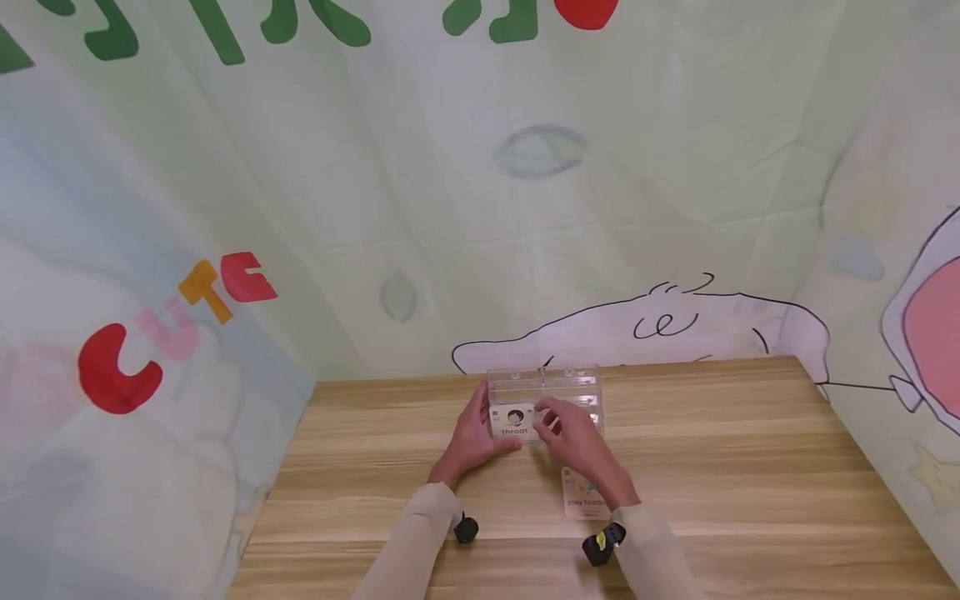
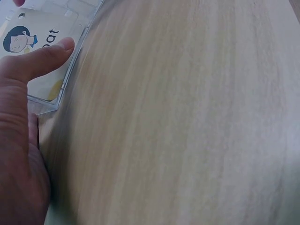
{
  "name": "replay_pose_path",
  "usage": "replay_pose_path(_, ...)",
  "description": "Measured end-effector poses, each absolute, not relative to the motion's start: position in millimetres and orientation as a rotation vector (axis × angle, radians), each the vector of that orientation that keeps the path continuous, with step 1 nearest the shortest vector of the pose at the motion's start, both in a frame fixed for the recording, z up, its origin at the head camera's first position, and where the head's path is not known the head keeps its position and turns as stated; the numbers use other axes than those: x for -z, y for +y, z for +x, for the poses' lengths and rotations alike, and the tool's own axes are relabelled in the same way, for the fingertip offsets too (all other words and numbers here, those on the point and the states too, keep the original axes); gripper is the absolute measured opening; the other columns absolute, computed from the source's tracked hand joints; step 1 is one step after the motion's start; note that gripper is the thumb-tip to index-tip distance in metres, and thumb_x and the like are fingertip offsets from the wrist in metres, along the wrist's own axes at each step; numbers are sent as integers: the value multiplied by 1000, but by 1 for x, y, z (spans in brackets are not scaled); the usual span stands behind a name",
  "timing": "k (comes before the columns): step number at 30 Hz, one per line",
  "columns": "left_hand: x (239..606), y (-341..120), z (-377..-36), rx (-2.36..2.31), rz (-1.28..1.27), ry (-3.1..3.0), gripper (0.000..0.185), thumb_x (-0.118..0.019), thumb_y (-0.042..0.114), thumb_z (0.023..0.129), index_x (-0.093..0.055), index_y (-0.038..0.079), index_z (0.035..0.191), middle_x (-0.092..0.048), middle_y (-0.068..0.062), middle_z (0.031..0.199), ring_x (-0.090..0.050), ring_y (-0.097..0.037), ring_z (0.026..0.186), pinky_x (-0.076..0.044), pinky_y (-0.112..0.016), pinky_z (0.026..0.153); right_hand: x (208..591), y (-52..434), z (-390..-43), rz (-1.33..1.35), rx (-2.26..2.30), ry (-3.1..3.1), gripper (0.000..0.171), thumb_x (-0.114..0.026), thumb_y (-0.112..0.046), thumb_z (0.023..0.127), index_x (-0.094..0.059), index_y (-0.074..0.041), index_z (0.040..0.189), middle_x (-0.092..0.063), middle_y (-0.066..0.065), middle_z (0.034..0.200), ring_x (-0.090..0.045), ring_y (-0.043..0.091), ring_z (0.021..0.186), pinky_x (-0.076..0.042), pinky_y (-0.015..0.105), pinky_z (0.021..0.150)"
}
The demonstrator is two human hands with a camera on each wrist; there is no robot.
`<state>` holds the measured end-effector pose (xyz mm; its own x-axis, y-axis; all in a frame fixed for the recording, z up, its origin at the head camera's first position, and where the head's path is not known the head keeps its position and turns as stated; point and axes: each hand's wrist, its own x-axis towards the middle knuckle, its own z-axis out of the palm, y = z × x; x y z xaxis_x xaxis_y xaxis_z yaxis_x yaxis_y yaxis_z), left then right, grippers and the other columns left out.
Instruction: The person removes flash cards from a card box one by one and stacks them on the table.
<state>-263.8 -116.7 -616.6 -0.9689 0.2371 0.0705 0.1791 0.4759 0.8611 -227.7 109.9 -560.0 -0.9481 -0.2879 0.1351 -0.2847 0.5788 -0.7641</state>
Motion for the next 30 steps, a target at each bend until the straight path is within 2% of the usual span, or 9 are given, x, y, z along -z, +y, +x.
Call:
replay_pose_path(14,616,-115,-263,-1574,426,2639,131,-99,29,71,-12,17,167,-32,-10,167,-37,-27,149,-34,-36,122,563,106,-230,-489,1370,2800,26,-71,-12,99,-68,-7,123,-71,3,98,-65,16,85,-60,33,75)
replay_pose_path(21,617,-116,-265,-1584,416,2633,131,-99,29,69,-13,19,167,-32,-5,167,-37,-23,149,-33,-34,122,562,102,-229,-496,1427,2820,16,-72,-9,97,-70,-7,113,-70,4,102,-66,17,90,-61,34,79)
replay_pose_path(27,619,-117,-266,-1587,415,2635,133,-100,29,68,-12,17,167,-32,-7,167,-38,-23,149,-34,-33,121,566,92,-227,-365,1594,2794,6,-71,-6,97,-69,-7,103,-69,5,101,-67,21,93,-62,35,81)
replay_pose_path(30,619,-118,-266,-1591,428,2640,133,-100,28,69,-12,15,167,-32,-10,167,-39,-26,149,-35,-36,121,570,87,-225,-281,1681,2770,6,-71,-5,97,-69,-8,102,-71,5,100,-68,22,95,-61,38,86)
